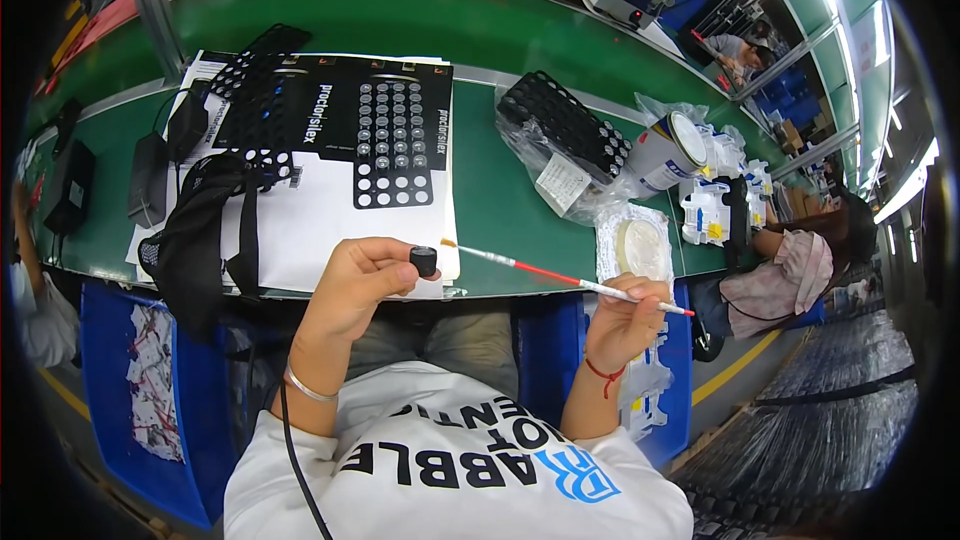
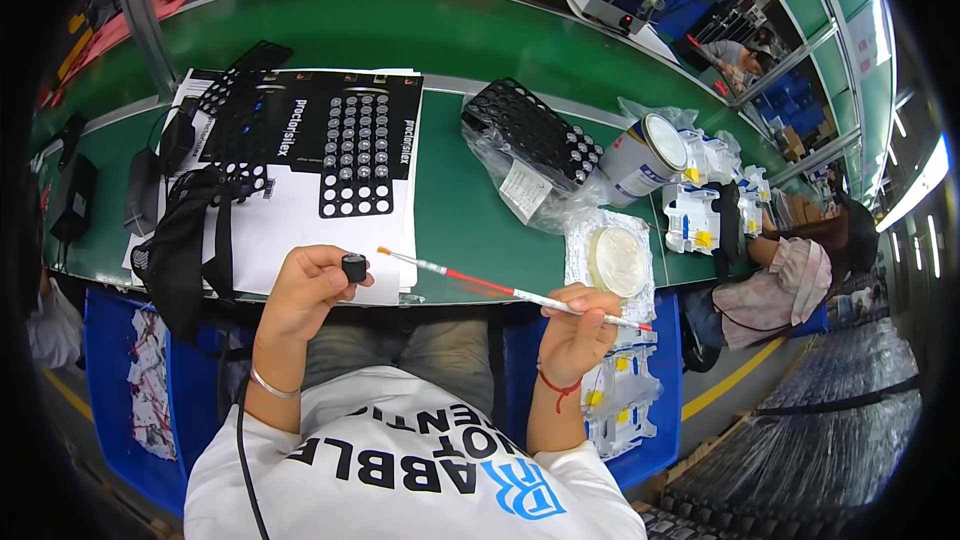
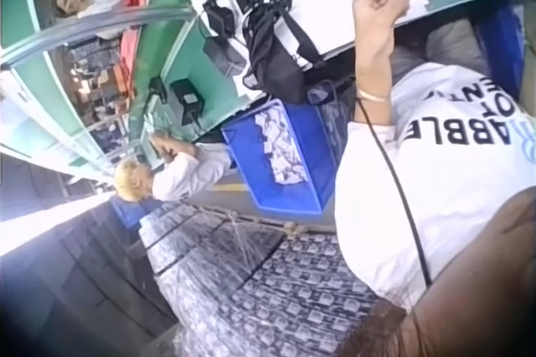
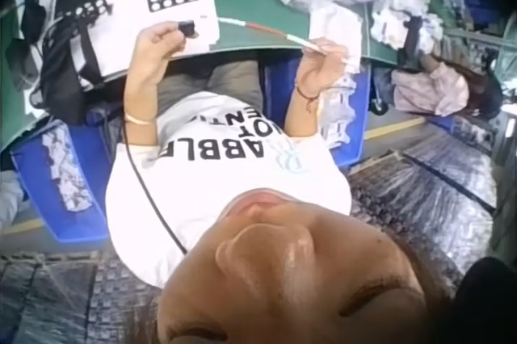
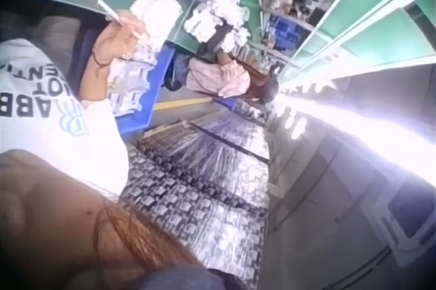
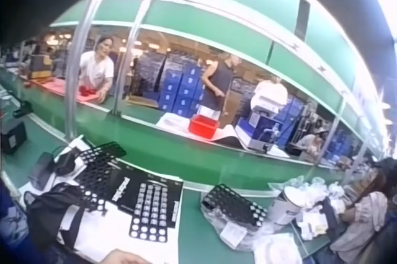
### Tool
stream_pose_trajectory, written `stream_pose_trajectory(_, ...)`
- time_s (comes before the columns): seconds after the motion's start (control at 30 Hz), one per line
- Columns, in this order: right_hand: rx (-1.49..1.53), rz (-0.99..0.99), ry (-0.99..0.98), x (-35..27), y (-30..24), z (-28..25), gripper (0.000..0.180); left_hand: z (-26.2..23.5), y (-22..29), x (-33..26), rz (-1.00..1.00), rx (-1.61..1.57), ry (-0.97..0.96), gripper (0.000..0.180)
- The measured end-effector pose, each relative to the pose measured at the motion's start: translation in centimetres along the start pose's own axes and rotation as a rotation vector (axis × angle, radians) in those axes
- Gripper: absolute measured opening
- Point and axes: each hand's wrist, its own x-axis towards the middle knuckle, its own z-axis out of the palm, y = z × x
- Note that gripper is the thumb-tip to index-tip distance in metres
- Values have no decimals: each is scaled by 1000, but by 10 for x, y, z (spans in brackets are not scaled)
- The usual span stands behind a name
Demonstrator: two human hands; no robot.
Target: Applying a coating or paint to small cylindrical components using a brush on an assembly line.
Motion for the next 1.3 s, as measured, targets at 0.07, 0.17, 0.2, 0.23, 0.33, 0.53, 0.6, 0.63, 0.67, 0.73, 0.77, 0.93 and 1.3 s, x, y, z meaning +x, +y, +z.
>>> stream_pose_trajectory(0.07,-43,-20,7,-1,1,-2,26,1,0,1,-17,-16,8,15)
stream_pose_trajectory(0.17,41,-25,104,-2,-2,-3,26,1,-2,4,0,-8,12,16)
stream_pose_trajectory(0.2,43,-6,75,-1,-5,-1,26,1,-4,5,14,31,31,16)
stream_pose_trajectory(0.23,45,14,46,-2,-8,0,25,1,-5,4,27,71,51,17)
stream_pose_trajectory(0.33,29,-48,21,-2,-7,-2,26,1,-9,6,29,118,103,16)
stream_pose_trajectory(0.53,-22,-33,-18,-1,-10,1,26,1,-7,5,59,168,122,18)
stream_pose_trajectory(0.6,-39,-14,-31,0,-10,2,26,3,-6,4,57,172,137,19)
stream_pose_trajectory(0.63,-28,-31,-35,-1,-10,0,26,3,-6,4,55,170,147,19)
stream_pose_trajectory(0.67,-17,-49,-40,-1,-9,-1,26,3,-6,4,54,168,143,19)
stream_pose_trajectory(0.73,-27,-43,-45,-2,-8,-2,26,3,-6,3,61,183,147,19)
stream_pose_trajectory(0.77,-34,-37,-52,-2,-8,-3,26,3,-6,3,60,184,147,19)
stream_pose_trajectory(0.93,-32,-22,-41,-1,-7,-4,26,3,-6,2,69,205,133,19)
stream_pose_trajectory(1.3,-30,-18,7,2,-8,-7,25,-3,-11,3,28,142,110,12)
